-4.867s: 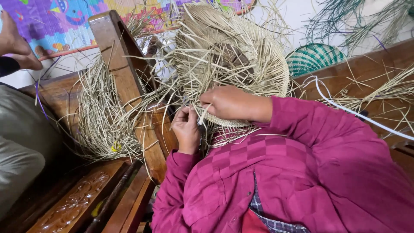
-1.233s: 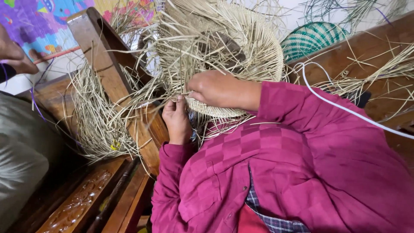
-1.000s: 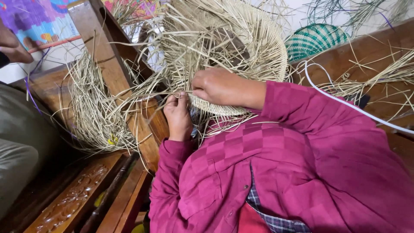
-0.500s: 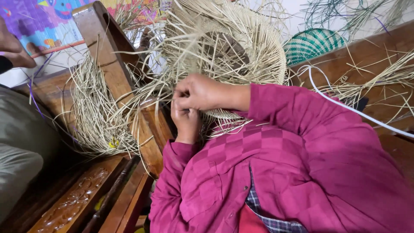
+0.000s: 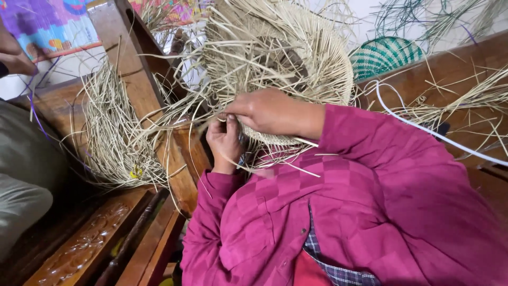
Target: Weaving a hat from dried straw or grass by hand
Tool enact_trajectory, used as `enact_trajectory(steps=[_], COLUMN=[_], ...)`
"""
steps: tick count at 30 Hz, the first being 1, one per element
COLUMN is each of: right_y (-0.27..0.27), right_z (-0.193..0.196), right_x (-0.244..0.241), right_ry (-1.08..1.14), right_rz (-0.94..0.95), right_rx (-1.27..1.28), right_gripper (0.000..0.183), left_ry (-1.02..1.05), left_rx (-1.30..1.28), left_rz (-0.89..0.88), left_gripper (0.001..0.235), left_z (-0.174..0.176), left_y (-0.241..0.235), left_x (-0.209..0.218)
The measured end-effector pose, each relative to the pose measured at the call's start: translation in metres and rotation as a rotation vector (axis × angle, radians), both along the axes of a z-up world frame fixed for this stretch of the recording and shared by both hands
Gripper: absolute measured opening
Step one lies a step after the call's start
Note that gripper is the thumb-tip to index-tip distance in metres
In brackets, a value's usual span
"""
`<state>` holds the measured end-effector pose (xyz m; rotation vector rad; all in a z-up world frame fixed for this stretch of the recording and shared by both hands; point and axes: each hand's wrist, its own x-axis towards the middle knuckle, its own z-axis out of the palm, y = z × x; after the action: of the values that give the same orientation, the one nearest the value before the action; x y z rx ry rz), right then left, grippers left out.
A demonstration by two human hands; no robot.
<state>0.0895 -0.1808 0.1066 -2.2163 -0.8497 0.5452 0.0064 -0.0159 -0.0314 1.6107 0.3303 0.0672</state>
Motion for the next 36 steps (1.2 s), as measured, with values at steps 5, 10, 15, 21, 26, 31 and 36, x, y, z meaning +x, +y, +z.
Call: enact_trajectory(steps=[5,10,15,21,26,31,36], right_y=[0.009,0.012,0.005,-0.004,0.000,0.008,0.013], right_z=[-0.021,-0.022,-0.026,-0.035,-0.041,-0.049,-0.054], right_x=[0.004,0.002,-0.008,-0.003,-0.003,-0.003,-0.005], right_ry=[-0.066,-0.063,-0.345,-0.350,-0.177,-0.437,-0.487], right_rz=[0.004,0.075,0.079,0.008,-0.049,-0.045,-0.020], right_rx=[-0.001,-0.069,-0.073,-0.105,-0.122,-0.204,-0.227], right_gripper=[0.025,0.027,0.018,0.008,0.016,0.022,0.017], left_ry=[-0.088,-0.214,-0.239,-0.110,-0.098,-0.134,-0.127], left_rx=[-0.028,-0.010,0.003,-0.028,0.028,0.089,0.135], left_rz=[-0.008,-0.097,-0.056,0.016,-0.011,-0.007,-0.014], left_gripper=[0.008,0.017,0.016,0.003,0.003,0.005,0.010], left_z=[0.015,-0.005,-0.001,0.014,0.015,0.011,0.015], left_y=[-0.003,0.006,0.010,0.001,-0.001,-0.007,0.002], left_x=[-0.001,0.001,0.002,0.002,0.001,0.001,0.004])
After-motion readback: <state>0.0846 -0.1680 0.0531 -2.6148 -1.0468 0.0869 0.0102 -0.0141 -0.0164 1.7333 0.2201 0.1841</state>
